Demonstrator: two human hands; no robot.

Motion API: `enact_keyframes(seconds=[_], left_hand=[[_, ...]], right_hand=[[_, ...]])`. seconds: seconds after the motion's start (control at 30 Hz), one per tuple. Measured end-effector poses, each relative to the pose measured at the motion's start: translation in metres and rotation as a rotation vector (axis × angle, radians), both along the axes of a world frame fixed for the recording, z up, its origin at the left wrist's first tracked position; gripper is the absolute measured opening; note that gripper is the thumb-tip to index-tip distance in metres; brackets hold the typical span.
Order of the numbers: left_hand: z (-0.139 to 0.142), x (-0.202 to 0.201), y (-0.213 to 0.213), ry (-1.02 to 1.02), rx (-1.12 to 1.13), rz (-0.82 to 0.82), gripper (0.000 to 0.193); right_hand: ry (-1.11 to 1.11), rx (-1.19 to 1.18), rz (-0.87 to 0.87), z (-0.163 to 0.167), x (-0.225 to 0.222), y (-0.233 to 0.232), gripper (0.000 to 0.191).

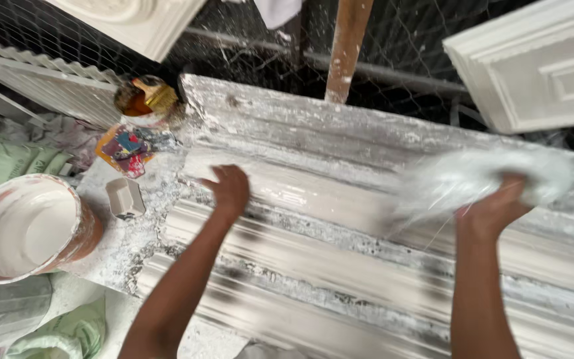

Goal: The person dips a bundle of white fiberglass strands into a bucket of liquid plaster slurry and lays the wet strands along a long plaster cornice molding. They then press and smooth the strands into the molding by hand and apply handfuls of plaster paste over the surface.

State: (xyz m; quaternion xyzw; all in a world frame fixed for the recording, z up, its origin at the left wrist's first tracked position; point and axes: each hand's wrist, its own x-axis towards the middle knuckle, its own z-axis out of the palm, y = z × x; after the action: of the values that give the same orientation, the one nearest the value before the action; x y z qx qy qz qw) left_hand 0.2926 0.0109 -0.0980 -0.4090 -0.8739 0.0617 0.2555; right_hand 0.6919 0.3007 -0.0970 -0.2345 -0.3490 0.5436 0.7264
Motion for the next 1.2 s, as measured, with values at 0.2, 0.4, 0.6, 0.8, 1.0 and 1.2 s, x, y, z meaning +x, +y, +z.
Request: enact_keyframes(seconds=[0.2,0.4,0.6,0.8,1.0,1.2], left_hand=[[-0.009,0.143,0.04,-1.339,0.439,-0.554,0.031],[-0.048,0.06,0.036,-1.032,0.461,-0.566,0.025],[-0.069,-0.036,0.033,-0.587,-0.308,0.048,0.045],[-0.052,0.086,0.037,-1.509,0.409,-0.655,0.052],[-0.067,0.082,0.041,-1.288,0.321,-0.669,0.029],[-0.075,0.016,0.056,-0.877,-0.058,-0.356,0.026]], right_hand=[[0.11,-0.122,0.089,-0.058,-0.105,-0.084,0.042],[-0.015,-0.034,0.044,-0.036,-0.038,0.002,0.065],[-0.268,-0.196,-0.178,-0.031,-0.003,0.022,0.058],[-0.217,-0.305,-0.023,-0.082,-0.129,-0.092,0.054],[-0.232,-0.077,-0.058,-0.062,-0.07,-0.042,0.064],[0.051,-0.168,-0.106,0.004,0.038,0.024,0.078]])
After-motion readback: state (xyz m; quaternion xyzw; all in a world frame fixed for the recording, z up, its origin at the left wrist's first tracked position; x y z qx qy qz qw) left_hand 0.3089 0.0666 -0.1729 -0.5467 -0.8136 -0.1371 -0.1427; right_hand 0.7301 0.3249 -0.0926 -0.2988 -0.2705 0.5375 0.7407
